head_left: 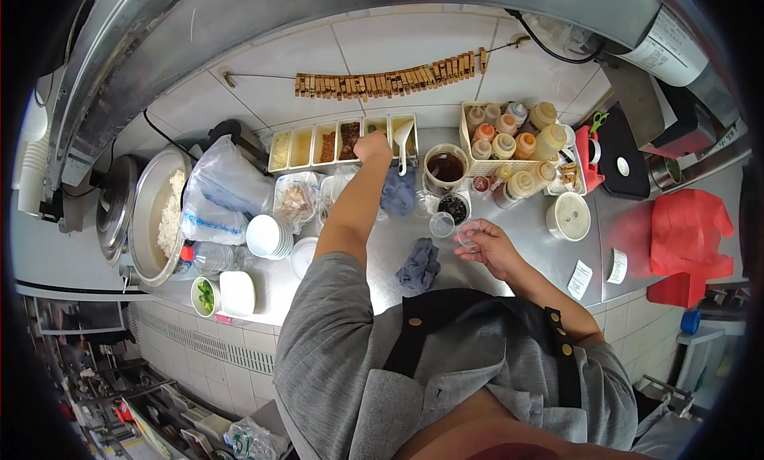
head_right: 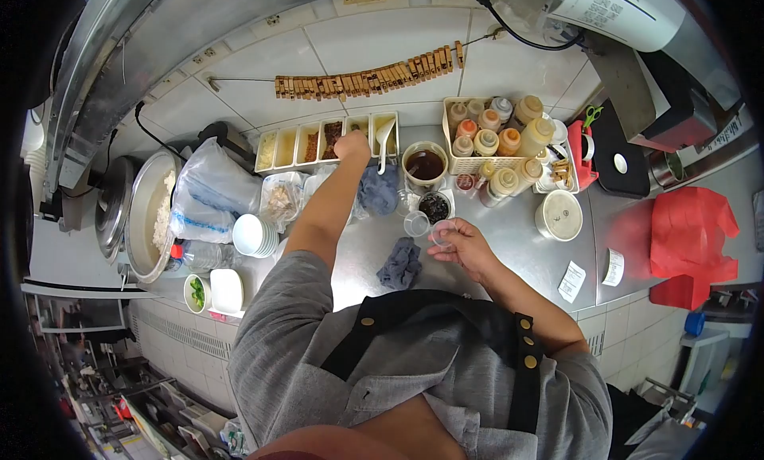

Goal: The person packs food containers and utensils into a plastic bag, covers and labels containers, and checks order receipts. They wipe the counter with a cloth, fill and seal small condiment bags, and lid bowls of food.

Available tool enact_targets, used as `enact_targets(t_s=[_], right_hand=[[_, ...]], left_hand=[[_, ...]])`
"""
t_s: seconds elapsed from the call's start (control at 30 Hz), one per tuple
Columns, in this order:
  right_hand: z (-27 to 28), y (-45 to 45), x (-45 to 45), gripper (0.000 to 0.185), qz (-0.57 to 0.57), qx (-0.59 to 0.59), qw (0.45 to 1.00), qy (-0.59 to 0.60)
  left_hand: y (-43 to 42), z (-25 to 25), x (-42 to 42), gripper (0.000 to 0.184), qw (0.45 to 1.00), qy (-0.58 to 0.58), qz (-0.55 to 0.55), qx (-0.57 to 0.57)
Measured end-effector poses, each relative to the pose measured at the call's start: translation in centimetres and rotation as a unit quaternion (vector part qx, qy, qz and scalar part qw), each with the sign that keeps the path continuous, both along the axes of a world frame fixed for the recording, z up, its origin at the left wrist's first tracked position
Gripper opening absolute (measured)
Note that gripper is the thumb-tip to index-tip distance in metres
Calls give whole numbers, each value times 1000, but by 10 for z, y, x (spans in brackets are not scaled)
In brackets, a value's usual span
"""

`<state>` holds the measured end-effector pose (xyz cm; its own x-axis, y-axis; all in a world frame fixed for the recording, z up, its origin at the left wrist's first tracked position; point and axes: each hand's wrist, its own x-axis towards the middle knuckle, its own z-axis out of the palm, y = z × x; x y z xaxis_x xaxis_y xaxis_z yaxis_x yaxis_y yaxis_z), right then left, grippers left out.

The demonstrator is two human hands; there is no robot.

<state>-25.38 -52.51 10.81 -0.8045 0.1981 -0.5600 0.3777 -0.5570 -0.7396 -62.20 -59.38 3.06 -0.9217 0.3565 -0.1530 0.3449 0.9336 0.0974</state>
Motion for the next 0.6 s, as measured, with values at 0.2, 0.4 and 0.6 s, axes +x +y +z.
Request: enact_targets(t_s=[0.2,0.4,0.6], right_hand=[[-3,4,10,16,-13,-4,1000,6],[-6,14,19,16,-37,-7,999,-4],[-6,17,18,17,-43,-12,999,3]], left_hand=[[-6,13,-8,26,1000,-6,17,4],[-23,33,-33,35,999,17,-21,-28],[-37,49,-36,36,995,13,-57,-76]])
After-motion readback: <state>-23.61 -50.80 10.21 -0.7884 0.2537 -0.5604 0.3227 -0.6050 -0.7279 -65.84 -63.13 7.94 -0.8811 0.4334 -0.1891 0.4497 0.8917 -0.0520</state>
